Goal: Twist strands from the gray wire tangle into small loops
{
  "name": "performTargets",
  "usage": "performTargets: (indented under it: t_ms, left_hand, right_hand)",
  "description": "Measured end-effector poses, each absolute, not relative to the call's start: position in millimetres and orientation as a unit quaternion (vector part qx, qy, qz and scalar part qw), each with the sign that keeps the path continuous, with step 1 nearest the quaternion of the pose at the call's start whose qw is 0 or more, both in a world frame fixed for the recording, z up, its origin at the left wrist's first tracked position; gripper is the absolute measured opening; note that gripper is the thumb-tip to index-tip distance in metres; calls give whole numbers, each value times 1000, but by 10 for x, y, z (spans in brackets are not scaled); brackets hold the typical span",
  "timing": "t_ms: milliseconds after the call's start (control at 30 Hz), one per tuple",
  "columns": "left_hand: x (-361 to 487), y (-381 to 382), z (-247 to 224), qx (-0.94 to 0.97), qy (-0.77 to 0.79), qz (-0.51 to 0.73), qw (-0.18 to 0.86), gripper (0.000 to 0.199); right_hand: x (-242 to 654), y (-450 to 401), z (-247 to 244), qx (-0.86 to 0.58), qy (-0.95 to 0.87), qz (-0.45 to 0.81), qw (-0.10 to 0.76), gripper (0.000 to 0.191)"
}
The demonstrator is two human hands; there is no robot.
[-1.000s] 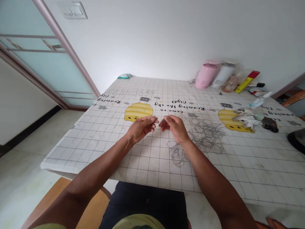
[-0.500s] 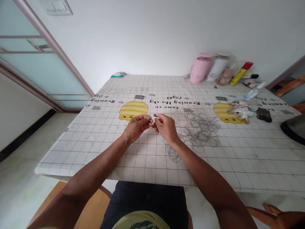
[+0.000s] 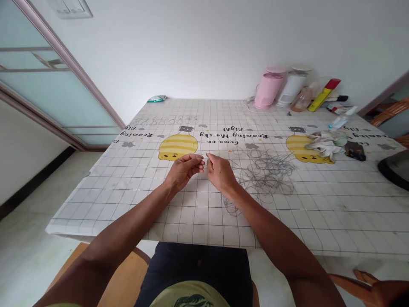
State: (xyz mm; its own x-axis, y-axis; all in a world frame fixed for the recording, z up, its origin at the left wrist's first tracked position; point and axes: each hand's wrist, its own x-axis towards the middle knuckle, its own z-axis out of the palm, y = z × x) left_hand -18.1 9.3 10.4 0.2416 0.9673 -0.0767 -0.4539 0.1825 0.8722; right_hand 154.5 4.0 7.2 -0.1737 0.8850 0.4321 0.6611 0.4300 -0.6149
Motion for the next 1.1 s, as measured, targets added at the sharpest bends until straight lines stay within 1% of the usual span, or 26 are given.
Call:
performTargets:
  t_ms: [67, 167, 500, 667, 767, 867, 1000, 1100]
  left_hand:
    - [-185, 91, 112, 379, 343, 516, 688, 24]
    - [-188, 83, 132, 379, 346, 515, 687, 23]
    - [-178, 46, 153, 388, 336, 505, 694, 22]
    - [-183, 43, 141, 383, 332, 487, 711, 19]
    - [-190, 45, 145, 373, 332, 476, 724, 17]
    - [-198, 47, 164, 355, 336, 465, 738, 16]
    - [-197, 35, 203, 335, 336, 468, 746, 15]
    - [-190, 22, 224, 337, 335, 470, 744, 15]
  right_hand:
    - [1541, 51, 47, -524, -750, 137, 381, 37]
    - [1534, 57, 36, -533, -736, 157, 387, 41]
    - [1537, 51, 27, -509, -730, 173, 422, 36]
    - [1554, 27, 74, -465, -762, 208, 400, 26]
    - [1580, 14, 128, -447, -775, 220, 388, 26]
    - [1606, 20, 164, -438, -790, 197, 381, 27]
    - [1619, 44, 173, -447, -786, 177, 389, 28]
    - [1620, 57, 169, -456, -775, 193, 394, 28]
